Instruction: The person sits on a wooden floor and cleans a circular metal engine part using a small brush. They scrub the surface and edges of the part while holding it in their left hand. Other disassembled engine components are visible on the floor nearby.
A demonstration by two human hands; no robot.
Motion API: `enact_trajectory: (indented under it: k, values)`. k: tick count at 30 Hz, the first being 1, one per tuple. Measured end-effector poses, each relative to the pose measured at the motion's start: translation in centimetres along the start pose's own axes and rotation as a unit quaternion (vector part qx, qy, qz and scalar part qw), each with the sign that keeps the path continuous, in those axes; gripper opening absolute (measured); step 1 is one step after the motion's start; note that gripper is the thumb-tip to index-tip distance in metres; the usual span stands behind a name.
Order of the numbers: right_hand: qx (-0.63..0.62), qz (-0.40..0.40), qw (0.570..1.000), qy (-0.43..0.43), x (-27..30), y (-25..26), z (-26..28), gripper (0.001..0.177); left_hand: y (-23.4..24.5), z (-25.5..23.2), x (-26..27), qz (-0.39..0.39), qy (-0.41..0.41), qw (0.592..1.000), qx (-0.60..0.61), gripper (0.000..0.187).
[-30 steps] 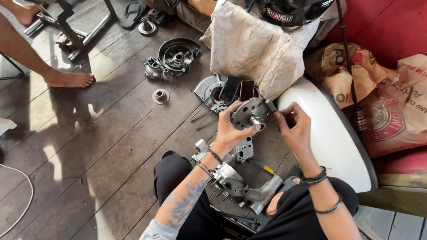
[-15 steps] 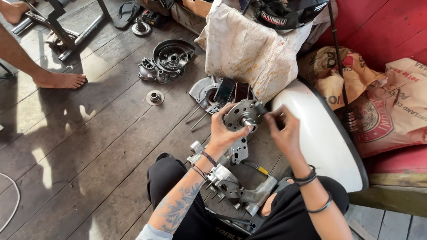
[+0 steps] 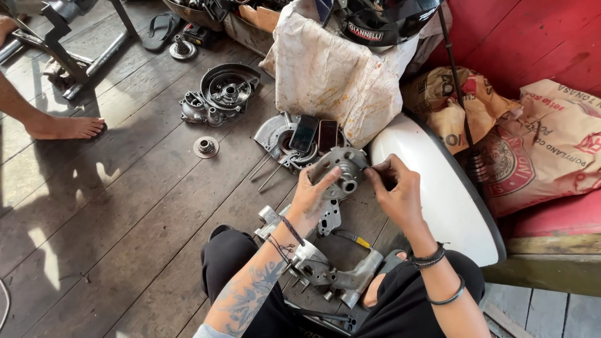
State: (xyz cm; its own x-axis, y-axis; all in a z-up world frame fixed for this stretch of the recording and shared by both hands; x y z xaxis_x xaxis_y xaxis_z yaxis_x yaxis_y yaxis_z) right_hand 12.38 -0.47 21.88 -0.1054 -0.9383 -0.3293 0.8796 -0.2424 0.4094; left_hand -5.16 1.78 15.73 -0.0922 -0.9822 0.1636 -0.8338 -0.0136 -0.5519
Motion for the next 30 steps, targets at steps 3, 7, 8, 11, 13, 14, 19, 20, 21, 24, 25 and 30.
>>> enact_trajectory:
  k: [3,7,8,11,13,14,19,20,21,24,25,30]
  values:
    - [0.017,-0.005,1.000,0.022,0.0,-0.4,0.4,0.018,-1.1,-1.0,1.1,-0.036,0.036,0.999,0.015,0.022]
    - [0.020,-0.020,0.999,0.041,-1.3,1.5,0.4,0.016,-2.0,-0.8,1.7,-0.095,0.097,0.990,0.027,0.046]
    - [0.022,-0.021,0.999,0.041,-0.7,0.8,0.3,0.016,-1.5,-0.6,1.5,-0.093,0.098,0.991,0.028,0.046]
    - [-0.025,0.009,1.000,0.014,0.1,-0.6,-0.2,0.017,-1.4,-0.7,0.6,0.005,0.038,0.999,0.015,0.031]
    - [-0.013,0.001,1.000,0.023,0.0,0.0,-0.2,0.017,-0.1,0.1,0.3,-0.026,0.050,0.998,0.024,0.030]
    - [-0.014,0.001,1.000,0.023,-0.1,0.3,-0.4,0.017,-0.1,0.6,0.1,-0.025,0.050,0.998,0.024,0.030]
    - [-0.002,0.015,0.998,0.062,0.4,-0.7,0.9,0.017,-1.1,-1.0,1.0,-0.070,0.062,0.995,0.046,0.032]
    - [-0.003,0.014,0.998,0.061,-0.1,0.1,0.5,0.017,-0.6,-0.3,0.4,-0.069,0.062,0.995,0.044,0.032]
    - [-0.004,-0.002,0.998,0.070,-0.5,1.1,0.1,0.017,-0.2,0.3,-0.2,-0.052,0.052,0.997,0.034,0.031]
    - [-0.002,-0.002,0.998,0.070,0.1,0.9,-0.2,0.016,-0.6,-0.1,0.4,-0.039,0.041,0.998,0.039,0.031]
    - [-0.001,0.010,0.998,0.063,0.5,0.4,-0.2,0.017,-1.0,-0.6,1.0,-0.042,0.038,0.997,0.051,0.031]
    - [0.010,-0.003,0.998,0.056,-0.1,1.3,0.1,0.018,0.3,1.2,-0.4,-0.057,0.042,0.997,0.014,0.033]
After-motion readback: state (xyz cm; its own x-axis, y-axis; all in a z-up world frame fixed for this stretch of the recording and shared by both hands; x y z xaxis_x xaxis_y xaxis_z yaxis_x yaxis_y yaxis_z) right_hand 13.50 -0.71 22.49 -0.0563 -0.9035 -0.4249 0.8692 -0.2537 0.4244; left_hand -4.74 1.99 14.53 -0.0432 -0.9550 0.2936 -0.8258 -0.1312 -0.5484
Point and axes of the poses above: each hand's wrist, its own x-axis away from the middle knuckle, its own y-axis out of the back of the hand, z = x × y, the point moved 6 cm from there along -x, towards the middle knuckle, and after that the axes turned 6 degrees about -x, right-handed, at the moved point
